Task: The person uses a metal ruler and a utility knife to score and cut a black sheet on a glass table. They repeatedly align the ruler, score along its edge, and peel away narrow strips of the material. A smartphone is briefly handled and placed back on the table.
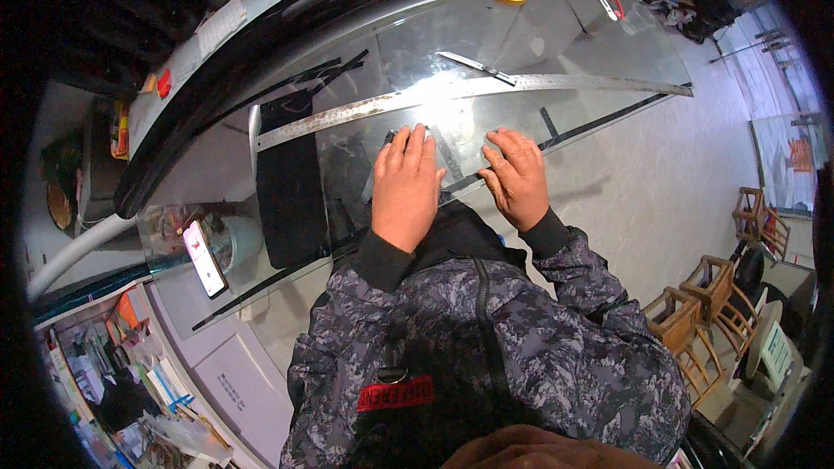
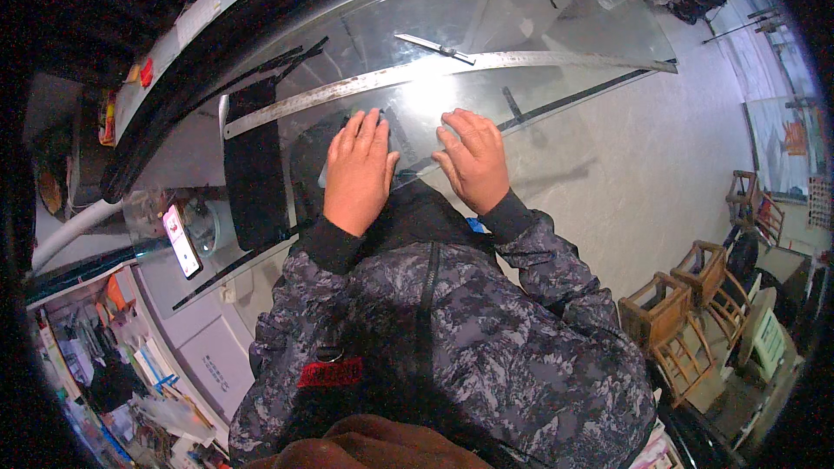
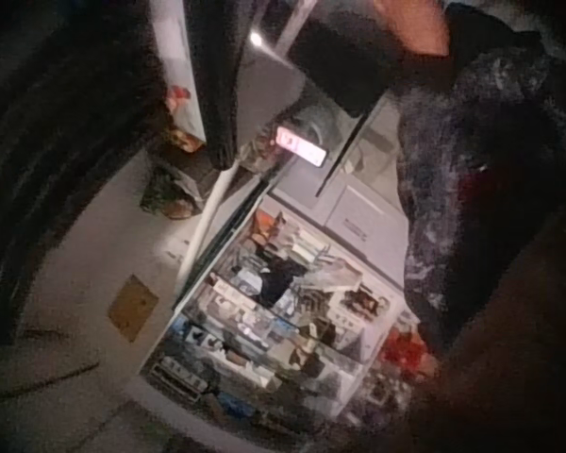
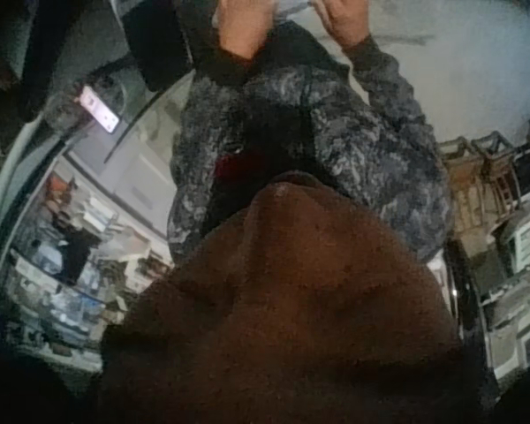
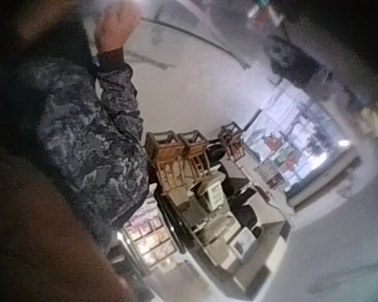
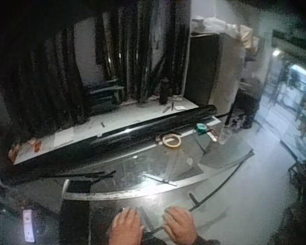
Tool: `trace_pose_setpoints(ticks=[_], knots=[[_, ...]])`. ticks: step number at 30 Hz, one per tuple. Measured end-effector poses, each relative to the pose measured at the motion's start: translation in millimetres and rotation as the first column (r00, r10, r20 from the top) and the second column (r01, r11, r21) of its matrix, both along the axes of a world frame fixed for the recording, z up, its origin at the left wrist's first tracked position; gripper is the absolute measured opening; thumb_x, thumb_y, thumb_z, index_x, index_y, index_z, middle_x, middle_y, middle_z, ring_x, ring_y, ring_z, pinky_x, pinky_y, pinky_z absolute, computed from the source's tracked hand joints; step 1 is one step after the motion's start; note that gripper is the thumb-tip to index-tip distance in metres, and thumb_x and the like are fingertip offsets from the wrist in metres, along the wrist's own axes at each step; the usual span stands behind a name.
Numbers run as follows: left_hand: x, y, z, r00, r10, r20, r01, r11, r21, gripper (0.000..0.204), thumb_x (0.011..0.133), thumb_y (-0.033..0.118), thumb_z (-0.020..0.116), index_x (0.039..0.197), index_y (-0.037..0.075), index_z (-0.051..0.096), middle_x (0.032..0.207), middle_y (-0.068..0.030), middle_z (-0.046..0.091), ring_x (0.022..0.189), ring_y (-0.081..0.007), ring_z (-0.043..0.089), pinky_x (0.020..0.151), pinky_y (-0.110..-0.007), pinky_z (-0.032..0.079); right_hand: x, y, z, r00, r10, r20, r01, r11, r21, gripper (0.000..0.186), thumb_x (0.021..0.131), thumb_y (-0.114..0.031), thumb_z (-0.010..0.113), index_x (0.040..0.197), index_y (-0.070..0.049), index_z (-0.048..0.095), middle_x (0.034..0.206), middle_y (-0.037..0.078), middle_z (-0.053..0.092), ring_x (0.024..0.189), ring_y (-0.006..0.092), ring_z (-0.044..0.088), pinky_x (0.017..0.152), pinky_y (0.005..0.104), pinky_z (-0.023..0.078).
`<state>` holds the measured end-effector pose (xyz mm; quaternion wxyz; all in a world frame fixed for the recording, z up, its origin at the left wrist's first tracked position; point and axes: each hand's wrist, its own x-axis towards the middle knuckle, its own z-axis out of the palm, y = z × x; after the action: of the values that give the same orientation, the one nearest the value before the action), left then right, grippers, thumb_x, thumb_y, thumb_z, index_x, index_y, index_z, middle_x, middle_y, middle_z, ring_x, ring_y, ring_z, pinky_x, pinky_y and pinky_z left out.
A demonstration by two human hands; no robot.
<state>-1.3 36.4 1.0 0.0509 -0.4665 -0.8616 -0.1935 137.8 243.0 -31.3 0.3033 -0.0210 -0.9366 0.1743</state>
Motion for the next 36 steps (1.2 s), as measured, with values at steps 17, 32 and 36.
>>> trace_pose_setpoints(ticks=[17,32,36], knots=[[41,-40,22,0.835,-0.417,0.360,0.231,0.858,0.458,0.034,0.102,0.005,0.079,0.136,0.005,0.077,0.136,-0.0127,0.078,0.124,-0.0348,0.075,0.104,-0.046,0.061,-16,26,8,0.996,0.085,-0.013,-0.086,0.969,-0.233,0.031,0.104,-0.002,0.078,0.134,-0.002,0.078,0.149,0.015,0.076,0.144,0.0382,0.069,0.119,0.0493,0.053],[49,-11,-137,-0.764,-0.478,0.434,-0.481,0.870,0.111,0.056,0.126,0.038,0.054,0.163,-0.003,0.057,0.167,-0.0237,0.062,0.151,-0.0344,0.065,0.126,-0.044,0.055,-90,26,26,0.950,0.296,0.094,-0.183,0.777,-0.603,0.037,0.125,-0.027,0.056,0.137,0.000,0.080,0.132,0.015,0.083,0.125,0.0265,0.077,0.110,0.0381,0.057],[39,2,-126,-0.716,-0.613,0.334,-0.516,0.787,0.337,0.070,0.125,0.045,0.054,0.171,-0.007,0.046,0.178,-0.0292,0.049,0.163,-0.0414,0.053,0.136,-0.050,0.046,-75,24,33,0.908,0.392,0.148,-0.212,0.736,-0.643,0.043,0.126,-0.028,0.049,0.131,0.000,0.081,0.126,0.015,0.084,0.122,0.0265,0.078,0.108,0.0400,0.058]])
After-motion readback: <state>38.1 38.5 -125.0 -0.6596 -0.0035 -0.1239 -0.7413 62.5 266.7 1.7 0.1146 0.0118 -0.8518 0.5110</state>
